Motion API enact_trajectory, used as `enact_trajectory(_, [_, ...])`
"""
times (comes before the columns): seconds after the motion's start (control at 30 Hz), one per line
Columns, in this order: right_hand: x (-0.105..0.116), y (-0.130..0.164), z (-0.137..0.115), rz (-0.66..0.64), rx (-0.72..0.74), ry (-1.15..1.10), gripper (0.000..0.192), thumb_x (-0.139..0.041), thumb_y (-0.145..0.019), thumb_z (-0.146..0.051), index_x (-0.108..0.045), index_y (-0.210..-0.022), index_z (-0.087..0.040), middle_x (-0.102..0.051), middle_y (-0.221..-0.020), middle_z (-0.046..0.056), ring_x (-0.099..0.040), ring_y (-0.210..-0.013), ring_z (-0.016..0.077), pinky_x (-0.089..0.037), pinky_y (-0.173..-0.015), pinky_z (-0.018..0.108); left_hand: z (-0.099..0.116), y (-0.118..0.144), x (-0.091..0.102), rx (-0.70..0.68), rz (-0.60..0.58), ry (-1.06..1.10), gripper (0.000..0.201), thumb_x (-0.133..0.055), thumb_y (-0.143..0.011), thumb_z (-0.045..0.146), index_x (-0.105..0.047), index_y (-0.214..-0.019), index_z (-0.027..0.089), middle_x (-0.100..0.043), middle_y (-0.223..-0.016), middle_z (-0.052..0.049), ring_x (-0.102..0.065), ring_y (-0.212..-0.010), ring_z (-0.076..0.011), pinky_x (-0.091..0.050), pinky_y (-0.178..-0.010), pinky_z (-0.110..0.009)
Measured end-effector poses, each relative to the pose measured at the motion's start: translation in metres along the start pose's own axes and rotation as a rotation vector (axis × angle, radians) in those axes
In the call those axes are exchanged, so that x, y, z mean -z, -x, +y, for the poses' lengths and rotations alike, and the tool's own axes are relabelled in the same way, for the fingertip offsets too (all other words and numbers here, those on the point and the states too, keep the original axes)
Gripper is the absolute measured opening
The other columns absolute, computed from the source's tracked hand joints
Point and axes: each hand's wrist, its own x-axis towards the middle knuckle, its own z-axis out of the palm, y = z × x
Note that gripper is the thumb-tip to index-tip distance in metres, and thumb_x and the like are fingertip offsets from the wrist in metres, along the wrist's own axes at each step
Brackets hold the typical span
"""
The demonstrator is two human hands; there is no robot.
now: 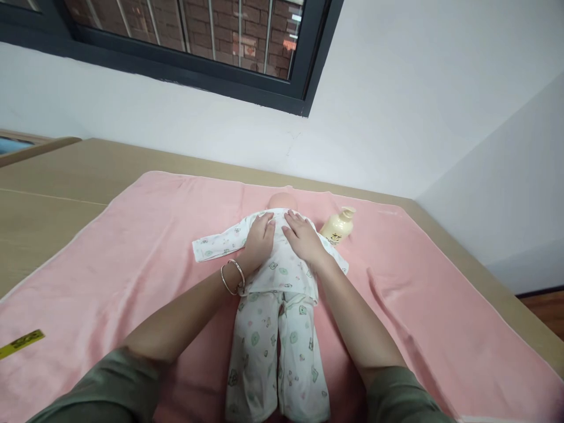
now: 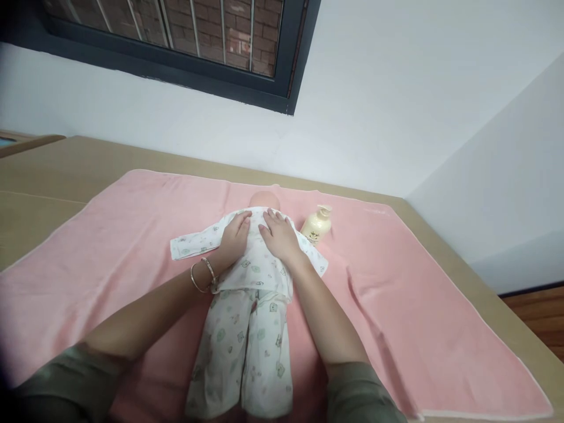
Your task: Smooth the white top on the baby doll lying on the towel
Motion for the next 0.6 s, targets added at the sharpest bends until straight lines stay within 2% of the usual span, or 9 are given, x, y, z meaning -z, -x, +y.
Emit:
enact_trajectory(0.1, [-0.002, 0.005, -0.011, 0.019, -0.018, 0.059, 0.056, -0.033, -0.105, -0.03, -0.041, -0.154, -0.004, -0.034, -0.163, 0.021, -0.026, -0.155, 0.0303, -0.02, -0.126, 0.051, -0.001, 0.0, 0.0, -0.01, 0.002, -0.003, 0.039, -0.036, -0.102, 0.034, -0.064, -0.122, 0.016, -0.069, -0.128, -0.014, -0.06, -0.125, -0.0264, -0.043, -0.116, -0.048])
enact_trajectory(0.23, [-0.001, 0.005, -0.011, -0.026, 0.123, -0.005, 0.05, -0.036, -0.104, -0.026, -0.049, -0.152, -0.017, -0.036, -0.164, 0.012, -0.026, -0.155, 0.0257, -0.02, -0.126, 0.049, -0.001, 0.0, 0.0, -0.023, 0.005, -0.02, 0.039, -0.036, -0.101, 0.033, -0.063, -0.122, 0.014, -0.069, -0.128, -0.015, -0.061, -0.124, -0.0271, -0.043, -0.115, -0.049])
enact_trajectory(0.3, [0.002, 0.002, -0.005, -0.022, 0.092, -0.035, 0.05, -0.036, -0.105, -0.031, -0.048, -0.152, -0.018, -0.034, -0.165, 0.011, -0.027, -0.155, 0.0255, -0.021, -0.126, 0.049, -0.001, -0.001, -0.001, -0.034, -0.004, -0.029, 0.038, -0.037, -0.101, 0.032, -0.063, -0.123, 0.014, -0.069, -0.129, -0.015, -0.061, -0.124, -0.0265, -0.042, -0.116, -0.048])
enact_trajectory(0.37, [0.003, 0.002, -0.005, -0.012, 0.018, -0.013, 0.053, -0.034, -0.106, -0.035, -0.044, -0.154, -0.014, -0.034, -0.164, 0.015, -0.027, -0.155, 0.0277, -0.022, -0.126, 0.05, -0.002, 0.0, -0.001, -0.048, -0.014, -0.04, 0.037, -0.038, -0.1, 0.03, -0.063, -0.122, 0.016, -0.069, -0.129, -0.014, -0.061, -0.125, -0.0256, -0.041, -0.118, -0.048])
enact_trajectory(0.47, [0.001, 0.009, -0.018, -0.005, -0.069, 0.095, 0.057, -0.032, -0.106, -0.033, -0.039, -0.155, -0.005, -0.033, -0.163, 0.022, -0.027, -0.154, 0.033, -0.023, -0.125, 0.051, -0.003, 0.0, -0.001, -0.065, -0.013, -0.053, 0.036, -0.038, -0.1, 0.03, -0.063, -0.121, 0.016, -0.069, -0.128, -0.014, -0.061, -0.124, -0.0262, -0.041, -0.117, -0.048])
enact_trajectory(0.53, [-0.002, 0.015, -0.029, -0.008, -0.052, 0.147, 0.056, -0.034, -0.104, -0.027, -0.039, -0.155, -0.003, -0.033, -0.163, 0.023, -0.026, -0.154, 0.0348, -0.022, -0.125, 0.051, -0.004, 0.0, -0.001, -0.069, -0.007, -0.056, 0.037, -0.038, -0.1, 0.031, -0.064, -0.121, 0.015, -0.07, -0.126, -0.015, -0.061, -0.123, -0.0269, -0.042, -0.116, -0.049])
enact_trajectory(0.6, [-0.004, 0.018, -0.034, -0.026, 0.022, 0.147, 0.055, -0.036, -0.101, -0.021, -0.043, -0.154, -0.008, -0.034, -0.164, 0.018, -0.024, -0.155, 0.034, -0.021, -0.126, 0.052, -0.005, -0.001, -0.001, -0.078, -0.01, -0.054, 0.037, -0.038, -0.099, 0.031, -0.064, -0.121, 0.015, -0.07, -0.125, -0.015, -0.062, -0.121, -0.0268, -0.043, -0.115, -0.049])
